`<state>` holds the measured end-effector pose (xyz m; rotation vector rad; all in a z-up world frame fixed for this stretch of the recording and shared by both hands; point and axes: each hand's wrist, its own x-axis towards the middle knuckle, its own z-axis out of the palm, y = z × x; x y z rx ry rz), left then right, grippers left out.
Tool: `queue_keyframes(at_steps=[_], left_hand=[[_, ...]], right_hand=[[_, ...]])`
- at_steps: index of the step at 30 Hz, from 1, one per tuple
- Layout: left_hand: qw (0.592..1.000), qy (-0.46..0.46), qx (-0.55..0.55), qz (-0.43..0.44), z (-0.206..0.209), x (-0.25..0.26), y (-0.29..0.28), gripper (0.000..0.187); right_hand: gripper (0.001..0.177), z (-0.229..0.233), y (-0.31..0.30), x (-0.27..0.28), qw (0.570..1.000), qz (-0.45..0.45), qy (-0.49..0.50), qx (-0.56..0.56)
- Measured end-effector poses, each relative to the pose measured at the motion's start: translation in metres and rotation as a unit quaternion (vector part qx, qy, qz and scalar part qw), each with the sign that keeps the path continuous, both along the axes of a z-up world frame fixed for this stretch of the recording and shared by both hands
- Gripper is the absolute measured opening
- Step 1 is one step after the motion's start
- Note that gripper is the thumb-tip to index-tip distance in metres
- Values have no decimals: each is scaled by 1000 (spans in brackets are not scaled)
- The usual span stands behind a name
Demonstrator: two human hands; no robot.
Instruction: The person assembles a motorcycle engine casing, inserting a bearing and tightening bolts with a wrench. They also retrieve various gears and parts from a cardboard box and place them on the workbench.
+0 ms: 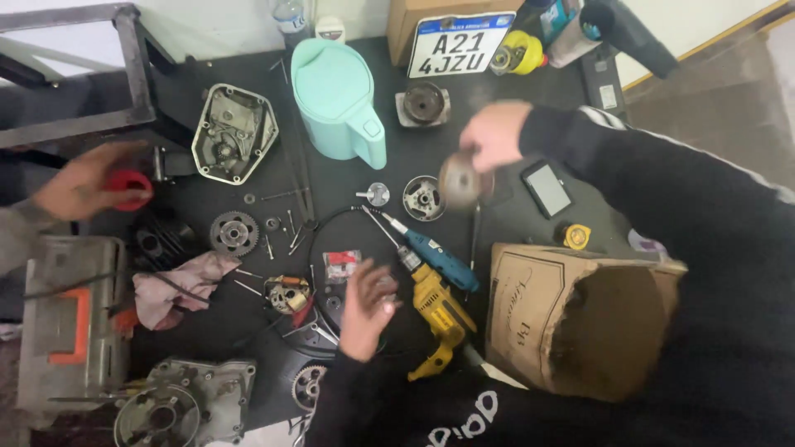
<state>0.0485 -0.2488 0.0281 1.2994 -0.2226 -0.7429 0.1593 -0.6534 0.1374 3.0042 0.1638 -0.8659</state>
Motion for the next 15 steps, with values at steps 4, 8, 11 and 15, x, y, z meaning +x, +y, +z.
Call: queue_keyframes(at_steps=[4,8,11,15], left_hand=[[892,256,-363,-80,37,2,-35,87],[851,293,-427,-85,-10,-57,11,63],[834,384,-390,-70,-11,-85,56,53],[845,378,-374,44,-19,-97,98,60]], right_hand=[[62,30,10,3,901,-109,326,266],[71,-65,-24,44,988,-34,-5,148],[109,-109,-15,69,967,-4,-214,141],[111,-154,-16,87,974,-26,-194,114]])
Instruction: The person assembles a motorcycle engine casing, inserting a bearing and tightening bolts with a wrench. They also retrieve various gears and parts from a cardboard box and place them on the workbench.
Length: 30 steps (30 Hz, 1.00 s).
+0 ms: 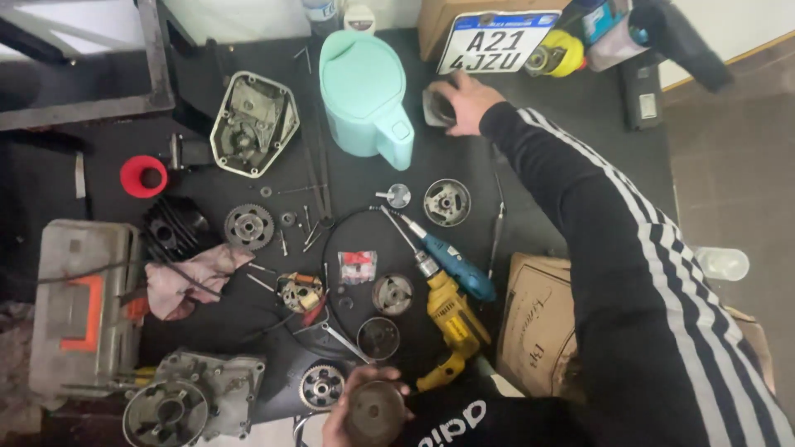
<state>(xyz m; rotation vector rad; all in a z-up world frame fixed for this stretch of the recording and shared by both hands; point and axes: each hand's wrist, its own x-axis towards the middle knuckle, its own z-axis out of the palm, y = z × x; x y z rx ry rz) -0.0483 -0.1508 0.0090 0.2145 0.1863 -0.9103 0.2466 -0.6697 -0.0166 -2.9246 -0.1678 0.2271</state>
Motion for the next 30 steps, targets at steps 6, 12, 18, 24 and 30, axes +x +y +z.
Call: queue_keyframes(at_steps=[6,12,18,24,30], left_hand=[[996,-69,39,45,1,14,5,65],[997,-67,37,6,5,25,0,62],[992,-119,14,-42,24,49,-29,59],[980,-164,-13,-113,79,64,-84,55],[945,-252,-51,-202,154,49,-141,65]], right_hand=[[104,16,-10,-3,992,-90,47,78],[95,84,-20,-58,966,-32,7,255],[107,224,22,-168,929,-16,28,369],[110,284,52,-293,922,8,-114,369],[113,317,75,-418,940,-151,-118,284]])
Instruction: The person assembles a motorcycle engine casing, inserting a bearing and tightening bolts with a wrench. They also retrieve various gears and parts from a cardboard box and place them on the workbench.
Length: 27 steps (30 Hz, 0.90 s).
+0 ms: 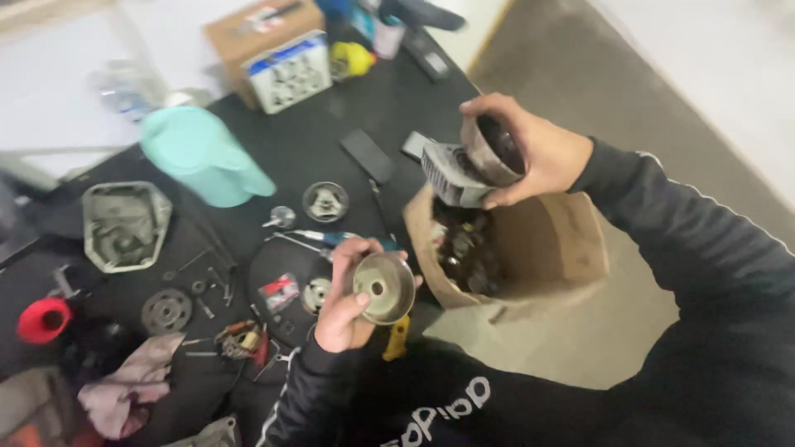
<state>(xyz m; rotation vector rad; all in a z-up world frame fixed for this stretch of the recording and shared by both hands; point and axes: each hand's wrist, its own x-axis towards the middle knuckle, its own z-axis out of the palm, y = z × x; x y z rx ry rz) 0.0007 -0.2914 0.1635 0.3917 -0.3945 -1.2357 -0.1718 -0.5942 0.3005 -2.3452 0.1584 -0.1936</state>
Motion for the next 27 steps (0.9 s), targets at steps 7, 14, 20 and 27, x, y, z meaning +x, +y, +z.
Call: queue_keyframes(at_steps=[7,14,20,27], left_hand=[[792,-599,-76,87,37,-21,-89,57],[671,-741,-24,13,40,-55,-130,57],[623,-779,22,68,29,-62,-137,26],[644,-739,14,199,71,-12,-98,25]], right_hand=[[102,-17,17,-90,982,-134,41,-125],[93,-121,-9,-118,954,-192,177,145],[82,-135,-24,-118,909,-135,186,347],[95,-143,-12,-75,935,-114,323,90]])
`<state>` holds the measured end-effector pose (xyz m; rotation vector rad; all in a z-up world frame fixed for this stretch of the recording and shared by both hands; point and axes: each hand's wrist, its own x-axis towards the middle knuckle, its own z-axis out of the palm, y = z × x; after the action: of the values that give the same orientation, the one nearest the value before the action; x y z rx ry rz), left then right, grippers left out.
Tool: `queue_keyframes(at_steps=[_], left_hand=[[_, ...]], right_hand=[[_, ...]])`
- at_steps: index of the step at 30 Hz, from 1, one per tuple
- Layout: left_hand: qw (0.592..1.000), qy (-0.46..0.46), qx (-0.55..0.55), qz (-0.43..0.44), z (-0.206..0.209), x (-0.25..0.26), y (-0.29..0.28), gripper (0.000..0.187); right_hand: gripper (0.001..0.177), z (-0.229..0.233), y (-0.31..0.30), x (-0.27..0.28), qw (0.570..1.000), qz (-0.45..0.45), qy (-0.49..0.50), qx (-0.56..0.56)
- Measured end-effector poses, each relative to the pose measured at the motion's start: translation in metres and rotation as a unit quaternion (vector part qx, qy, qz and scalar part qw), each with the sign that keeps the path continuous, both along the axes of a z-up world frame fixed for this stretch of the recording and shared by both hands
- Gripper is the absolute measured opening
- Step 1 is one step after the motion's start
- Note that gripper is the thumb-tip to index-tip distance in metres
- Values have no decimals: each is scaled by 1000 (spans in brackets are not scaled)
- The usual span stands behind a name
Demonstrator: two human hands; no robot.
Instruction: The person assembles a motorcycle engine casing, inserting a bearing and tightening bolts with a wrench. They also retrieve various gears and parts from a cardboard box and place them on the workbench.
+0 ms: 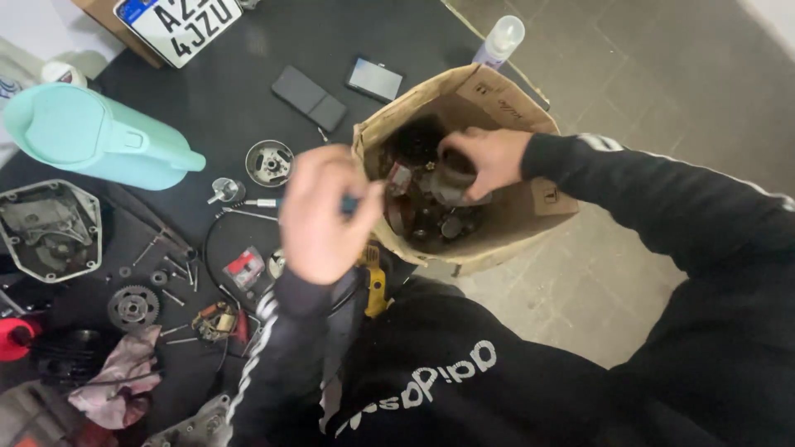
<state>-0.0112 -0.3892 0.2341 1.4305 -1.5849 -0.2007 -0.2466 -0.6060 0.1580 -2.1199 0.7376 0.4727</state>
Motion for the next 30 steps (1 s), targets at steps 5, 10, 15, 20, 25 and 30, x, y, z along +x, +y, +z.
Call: queue_keyframes(at_steps=[5,10,15,20,25,30], left_hand=[[991,79,36,105,-24,9,76,26],[965,144,148,160,-107,-7,156,24],[927,179,232,235,-148,-27,227,23],[890,217,299,269,-142,-21,260,20],[912,150,271,268,-138,-6,286,17],[916,163,260,260,-157,-1,317,17]], right_hand=[[100,-46,16,31,955,200,159,-149],[103,-81,23,79,965,154,114,-180],[92,-134,-2,89,962,144,22,-233],[88,-130,0,77,957,125,4,-262],[85,-65,2,81,901,245,143,-328],[71,103,56,89,898,179,148,-374]])
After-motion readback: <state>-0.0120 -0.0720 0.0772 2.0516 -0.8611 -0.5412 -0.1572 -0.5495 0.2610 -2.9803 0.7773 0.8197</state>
